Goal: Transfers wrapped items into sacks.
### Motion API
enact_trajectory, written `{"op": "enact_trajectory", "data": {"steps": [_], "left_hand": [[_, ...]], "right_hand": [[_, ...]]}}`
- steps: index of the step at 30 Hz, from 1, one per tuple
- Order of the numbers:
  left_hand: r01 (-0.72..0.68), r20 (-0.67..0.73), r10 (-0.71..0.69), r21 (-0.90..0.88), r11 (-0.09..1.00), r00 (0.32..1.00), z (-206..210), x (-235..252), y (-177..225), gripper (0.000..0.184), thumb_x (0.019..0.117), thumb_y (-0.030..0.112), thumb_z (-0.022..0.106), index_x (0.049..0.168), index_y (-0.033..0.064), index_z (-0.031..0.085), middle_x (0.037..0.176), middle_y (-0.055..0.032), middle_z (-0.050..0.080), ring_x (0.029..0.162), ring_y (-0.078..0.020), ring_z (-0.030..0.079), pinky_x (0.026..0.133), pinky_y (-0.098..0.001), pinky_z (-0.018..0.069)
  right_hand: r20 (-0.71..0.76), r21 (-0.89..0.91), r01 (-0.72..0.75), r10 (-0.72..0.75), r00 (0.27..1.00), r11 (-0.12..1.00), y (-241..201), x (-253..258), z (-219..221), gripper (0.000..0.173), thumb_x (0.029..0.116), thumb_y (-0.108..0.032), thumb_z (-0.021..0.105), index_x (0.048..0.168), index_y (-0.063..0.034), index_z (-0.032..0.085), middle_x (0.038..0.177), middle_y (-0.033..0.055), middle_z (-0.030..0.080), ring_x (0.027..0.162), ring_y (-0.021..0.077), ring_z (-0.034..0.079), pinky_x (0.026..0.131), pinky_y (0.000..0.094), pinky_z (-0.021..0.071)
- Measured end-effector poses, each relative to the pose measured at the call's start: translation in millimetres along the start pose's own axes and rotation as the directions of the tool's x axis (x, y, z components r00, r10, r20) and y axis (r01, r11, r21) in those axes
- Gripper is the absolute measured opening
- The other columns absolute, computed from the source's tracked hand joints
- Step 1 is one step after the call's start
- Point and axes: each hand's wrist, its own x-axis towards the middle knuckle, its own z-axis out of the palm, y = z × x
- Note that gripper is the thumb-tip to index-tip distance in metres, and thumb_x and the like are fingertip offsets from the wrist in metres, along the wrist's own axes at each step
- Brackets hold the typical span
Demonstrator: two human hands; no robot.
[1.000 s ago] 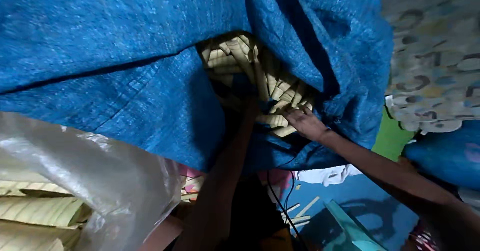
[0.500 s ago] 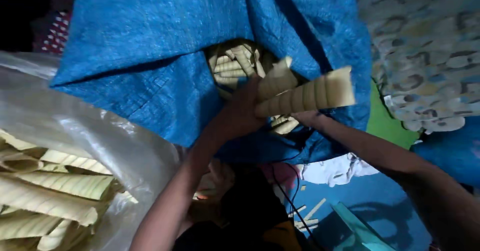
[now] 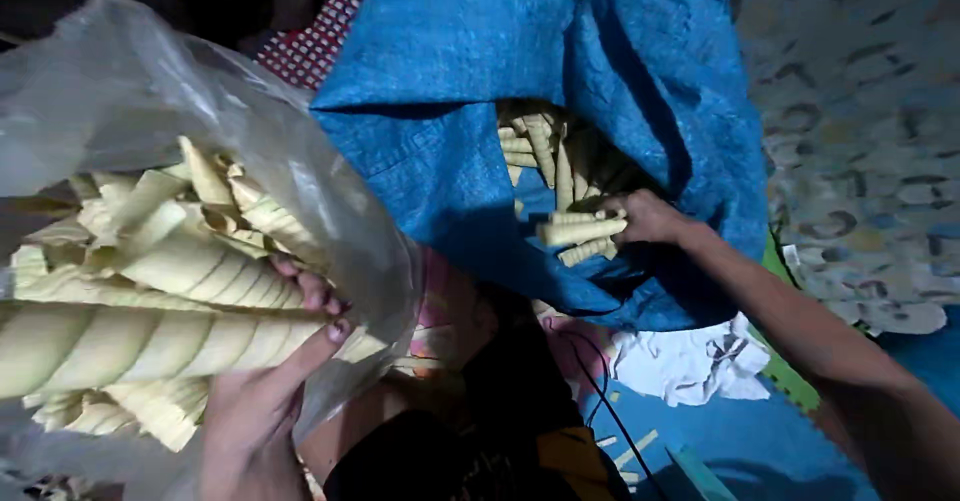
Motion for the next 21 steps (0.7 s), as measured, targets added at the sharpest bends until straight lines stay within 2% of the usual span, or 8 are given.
{"op": "enact_trajectory", "data": {"steps": [2, 5, 8, 11, 14, 17, 19, 21], "left_hand": [[0.007, -0.122, -0.007, 0.0, 1.0, 0.993, -22, -25, -1, 0.06, 0.0703, 0.035, 0.092, 0.122, 0.0273, 0.062, 0.098, 0.0119, 0.068, 0.087, -0.0054, 0.067, 0.081, -0.0243, 0.0591], [-0.031, -0.379, 0.024, -0.012, 0.999, 0.925, -43, -57, 9, 0.068, 0.078, 0.023, 0.085, 0.137, 0.0212, 0.052, 0.112, 0.0086, 0.07, 0.098, -0.0101, 0.07, 0.087, -0.0294, 0.0611], [-0.018, -0.648, 0.017, 0.005, 1.0, 0.761, -56, -74, 29, 0.058, 0.0863, 0.001, 0.065, 0.138, 0.0175, 0.044, 0.117, 0.0088, 0.069, 0.102, -0.0078, 0.069, 0.087, -0.028, 0.061], [0.095, -0.744, 0.009, 0.097, 0.991, 0.668, -82, -71, 39, 0.061, 0.0882, -0.003, 0.066, 0.14, 0.0161, 0.04, 0.118, 0.0065, 0.063, 0.097, -0.0036, 0.067, 0.081, -0.0241, 0.0595], [0.264, -0.772, -0.042, 0.166, 0.95, 0.635, -118, -57, 34, 0.082, 0.0861, 0.003, 0.073, 0.153, 0.0147, 0.028, 0.129, -0.005, 0.056, 0.1, -0.0111, 0.063, 0.082, -0.0331, 0.0579], [0.412, -0.712, -0.095, 0.288, 0.864, 0.696, -150, -44, 16, 0.092, 0.0895, 0.021, 0.079, 0.161, 0.013, 0.021, 0.149, -0.0174, 0.05, 0.126, -0.028, 0.059, 0.102, -0.0492, 0.053], [0.403, -0.62, -0.035, 0.466, 0.788, 0.784, -151, -38, 16, 0.089, 0.091, 0.032, 0.077, 0.161, 0.0073, 0.027, 0.157, -0.0237, 0.04, 0.139, -0.0346, 0.048, 0.11, -0.051, 0.0458], [0.266, -0.522, 0.127, 0.611, 0.746, 0.844, -124, -36, 21, 0.088, 0.0915, 0.03, 0.074, 0.16, 0.002, 0.027, 0.161, -0.0282, 0.031, 0.147, -0.0363, 0.037, 0.115, -0.0483, 0.0392]], "right_hand": [[-0.307, 0.258, 0.066, 0.018, 0.952, 0.964, -21, -18, -19, 0.061, 0.0657, -0.004, 0.091, 0.123, -0.0017, 0.069, 0.108, 0.0225, 0.072, 0.097, 0.0378, 0.07, 0.087, 0.0611, 0.0559], [-0.626, 0.545, 0.27, 0.171, 0.761, 0.794, -80, -36, -35, 0.064, 0.0651, -0.01, 0.084, 0.123, -0.0074, 0.058, 0.103, -0.0017, 0.069, 0.088, 0.0051, 0.069, 0.078, 0.0279, 0.0607], [-0.715, 0.692, 0.648, 0.174, 0.677, 0.319, -189, -23, -39, 0.066, 0.0725, -0.002, 0.077, 0.127, -0.0192, 0.046, 0.111, -0.0073, 0.07, 0.094, 0.0083, 0.07, 0.081, 0.0298, 0.062], [-0.644, 0.765, 0.642, 0.086, 0.76, 0.056, -320, -9, -24, 0.059, 0.0768, -0.003, 0.073, 0.126, -0.0173, 0.045, 0.108, -0.006, 0.07, 0.092, 0.0093, 0.071, 0.077, 0.0306, 0.0628], [-0.36, 0.927, 0.365, -0.069, 0.93, 0.085, -422, 24, 6, 0.046, 0.0766, 0.005, 0.074, 0.118, -0.0039, 0.057, 0.092, 0.0047, 0.073, 0.08, 0.014, 0.072, 0.072, 0.0346, 0.0641], [-0.085, 0.926, 0.137, -0.159, 0.984, 0.352, -459, 82, 48, 0.087, 0.0721, -0.007, 0.091, 0.145, 0.0003, 0.044, 0.126, 0.0211, 0.064, 0.11, 0.0293, 0.068, 0.094, 0.0476, 0.0589], [-0.172, 0.877, 0.221, -0.151, 0.973, 0.426, -437, 90, 53, 0.11, 0.0693, -0.012, 0.094, 0.157, 0.0021, 0.029, 0.15, 0.0252, 0.048, 0.13, 0.0365, 0.056, 0.105, 0.0526, 0.0507], [-0.371, 0.833, 0.396, -0.141, 0.918, 0.386, -388, 63, 41, 0.093, 0.0794, -0.008, 0.086, 0.156, -0.0003, 0.034, 0.152, 0.0212, 0.049, 0.125, 0.0319, 0.061, 0.097, 0.0465, 0.056]]}}
